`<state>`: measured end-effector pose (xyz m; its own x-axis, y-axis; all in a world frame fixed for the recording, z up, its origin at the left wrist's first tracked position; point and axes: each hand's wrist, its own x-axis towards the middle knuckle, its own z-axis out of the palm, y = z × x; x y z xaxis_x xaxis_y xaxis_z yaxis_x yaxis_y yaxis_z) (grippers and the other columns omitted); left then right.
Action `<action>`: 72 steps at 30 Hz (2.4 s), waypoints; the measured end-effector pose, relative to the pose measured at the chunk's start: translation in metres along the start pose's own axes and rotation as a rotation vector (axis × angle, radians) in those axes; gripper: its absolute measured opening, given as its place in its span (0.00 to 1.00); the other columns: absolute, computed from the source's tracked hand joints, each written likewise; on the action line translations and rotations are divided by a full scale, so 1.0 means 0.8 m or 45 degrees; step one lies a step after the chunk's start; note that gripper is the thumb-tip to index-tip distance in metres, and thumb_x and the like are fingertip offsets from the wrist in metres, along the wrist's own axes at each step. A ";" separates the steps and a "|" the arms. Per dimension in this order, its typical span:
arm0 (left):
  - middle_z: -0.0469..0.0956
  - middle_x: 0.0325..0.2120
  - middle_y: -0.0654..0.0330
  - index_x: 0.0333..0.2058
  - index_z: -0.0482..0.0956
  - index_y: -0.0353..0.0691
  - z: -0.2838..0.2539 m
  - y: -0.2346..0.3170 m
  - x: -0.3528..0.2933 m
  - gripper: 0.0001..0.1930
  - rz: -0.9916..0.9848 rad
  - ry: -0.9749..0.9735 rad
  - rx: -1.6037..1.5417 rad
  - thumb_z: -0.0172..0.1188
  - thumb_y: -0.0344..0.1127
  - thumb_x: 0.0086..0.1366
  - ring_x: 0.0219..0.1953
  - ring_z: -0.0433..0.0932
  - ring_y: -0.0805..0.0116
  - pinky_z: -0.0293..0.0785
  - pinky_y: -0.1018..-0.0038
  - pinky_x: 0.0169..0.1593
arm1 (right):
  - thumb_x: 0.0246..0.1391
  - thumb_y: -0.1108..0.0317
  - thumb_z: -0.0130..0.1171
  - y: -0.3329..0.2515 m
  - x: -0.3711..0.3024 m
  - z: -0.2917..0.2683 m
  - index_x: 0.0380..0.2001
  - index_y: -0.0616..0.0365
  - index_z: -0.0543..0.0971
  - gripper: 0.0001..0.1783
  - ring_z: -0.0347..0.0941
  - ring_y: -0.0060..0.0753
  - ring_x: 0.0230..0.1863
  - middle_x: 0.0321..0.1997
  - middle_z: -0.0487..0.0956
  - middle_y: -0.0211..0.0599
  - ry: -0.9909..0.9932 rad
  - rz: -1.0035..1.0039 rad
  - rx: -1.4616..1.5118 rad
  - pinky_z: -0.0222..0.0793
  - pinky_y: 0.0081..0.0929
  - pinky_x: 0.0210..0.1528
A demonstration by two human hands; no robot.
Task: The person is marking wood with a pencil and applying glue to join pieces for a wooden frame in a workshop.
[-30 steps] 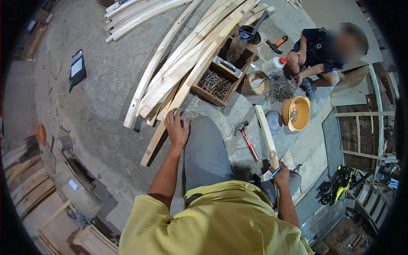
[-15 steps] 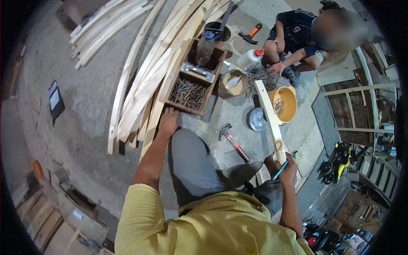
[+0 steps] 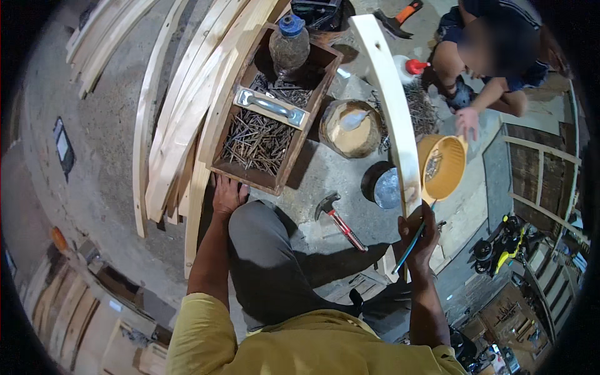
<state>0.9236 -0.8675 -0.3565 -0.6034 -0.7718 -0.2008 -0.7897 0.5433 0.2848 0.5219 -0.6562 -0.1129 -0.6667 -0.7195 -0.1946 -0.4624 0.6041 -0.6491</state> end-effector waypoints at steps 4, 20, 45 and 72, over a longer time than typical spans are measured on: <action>0.67 0.56 0.44 0.55 0.70 0.39 0.021 -0.020 -0.011 0.29 -0.077 -0.380 -0.129 0.51 0.53 0.61 0.62 0.60 0.40 0.49 0.49 0.67 | 0.48 0.69 0.66 -0.006 0.020 0.046 0.52 0.70 0.69 0.29 0.76 0.39 0.43 0.42 0.78 0.52 -0.107 -0.004 0.190 0.72 0.33 0.46; 0.76 0.51 0.53 0.52 0.76 0.43 0.035 -0.015 -0.024 0.27 -0.100 -0.618 0.034 0.53 0.54 0.59 0.53 0.73 0.52 0.63 0.56 0.60 | 0.50 0.62 0.64 -0.009 0.079 0.046 0.50 0.71 0.69 0.29 0.77 0.41 0.40 0.39 0.78 0.52 -0.011 -0.139 0.018 0.72 0.32 0.43; 0.71 0.51 0.43 0.54 0.69 0.32 -0.010 0.021 -0.022 0.23 0.449 0.548 -0.435 0.48 0.43 0.68 0.53 0.69 0.46 0.62 0.60 0.61 | 0.42 0.64 0.71 0.001 -0.122 0.141 0.49 0.62 0.76 0.29 0.78 0.35 0.40 0.38 0.80 0.46 0.561 -0.525 0.398 0.72 0.29 0.43; 0.70 0.24 0.61 0.40 0.69 0.39 -0.308 0.257 -0.031 0.21 0.475 0.267 -2.599 0.50 0.54 0.69 0.26 0.71 0.70 0.72 0.74 0.32 | 0.51 0.61 0.59 0.142 -0.122 0.149 0.52 0.54 0.74 0.24 0.78 0.51 0.39 0.40 0.80 0.47 -0.050 -0.273 -0.561 0.73 0.43 0.40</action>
<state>0.8037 -0.8181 -0.0624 -0.5339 -0.8337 0.1410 0.6508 -0.2987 0.6980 0.6043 -0.5581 -0.2555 -0.5109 -0.8507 -0.1234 -0.7958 0.5224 -0.3062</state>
